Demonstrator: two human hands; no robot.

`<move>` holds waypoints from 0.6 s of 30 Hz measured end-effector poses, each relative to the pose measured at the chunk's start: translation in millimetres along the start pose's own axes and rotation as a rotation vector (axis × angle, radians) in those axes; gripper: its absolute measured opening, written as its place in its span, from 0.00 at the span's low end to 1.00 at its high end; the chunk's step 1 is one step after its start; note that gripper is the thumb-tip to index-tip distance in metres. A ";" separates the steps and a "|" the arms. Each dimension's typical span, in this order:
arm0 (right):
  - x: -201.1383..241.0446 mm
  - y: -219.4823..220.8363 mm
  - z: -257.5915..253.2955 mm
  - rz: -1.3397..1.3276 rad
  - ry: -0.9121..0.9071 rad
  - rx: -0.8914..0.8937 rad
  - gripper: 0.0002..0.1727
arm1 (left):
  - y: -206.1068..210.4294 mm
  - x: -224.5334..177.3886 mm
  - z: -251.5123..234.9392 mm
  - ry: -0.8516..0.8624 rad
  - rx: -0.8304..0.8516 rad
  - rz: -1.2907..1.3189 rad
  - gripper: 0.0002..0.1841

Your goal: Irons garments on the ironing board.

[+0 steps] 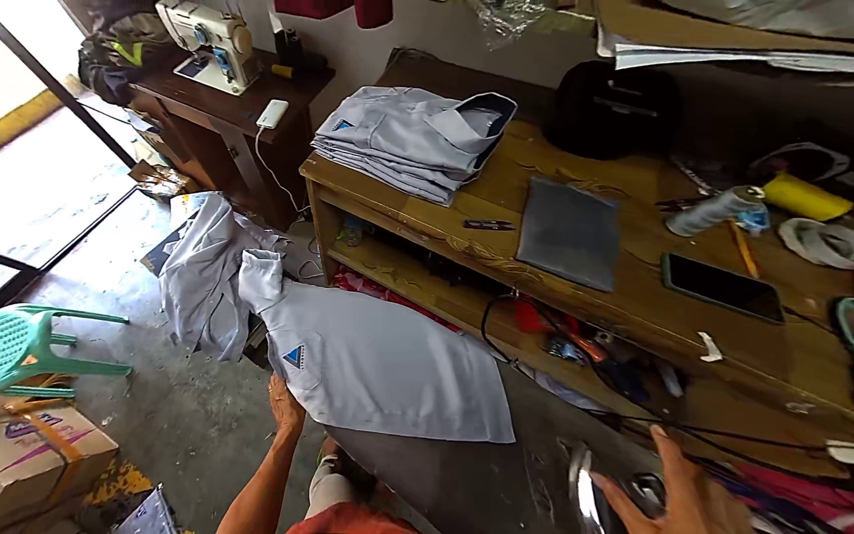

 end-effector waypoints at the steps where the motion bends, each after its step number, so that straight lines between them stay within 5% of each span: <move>1: 31.8 4.7 1.8 -0.040 -0.097 0.001 0.50 | -7.0 -1.6 0.3 0.034 -0.032 0.017 0.27; 5: 142.4 111.4 19.8 -0.208 -0.419 0.127 0.35 | -37.7 -7.1 12.7 0.125 -0.024 -0.074 0.23; 9: 152.1 177.5 -4.0 -0.067 -0.584 0.040 0.35 | -69.1 -30.2 47.8 0.310 0.028 -0.169 0.20; 14: 123.1 126.0 -116.0 -0.074 -0.418 0.095 0.25 | -62.9 -101.7 104.1 0.402 0.209 -0.229 0.19; 18: 116.5 25.1 -194.8 -0.186 -0.239 -0.109 0.25 | -45.0 -157.0 120.7 0.552 0.294 -0.368 0.23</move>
Point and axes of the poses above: each hand's wrist, its own z-axis away from the middle knuckle, its own y-axis out of the palm, x = y × z, the point moved 10 cm from there along -z, towards the middle knuckle, and after that the axes turned 6 degrees about y, right-handed, at the moved point
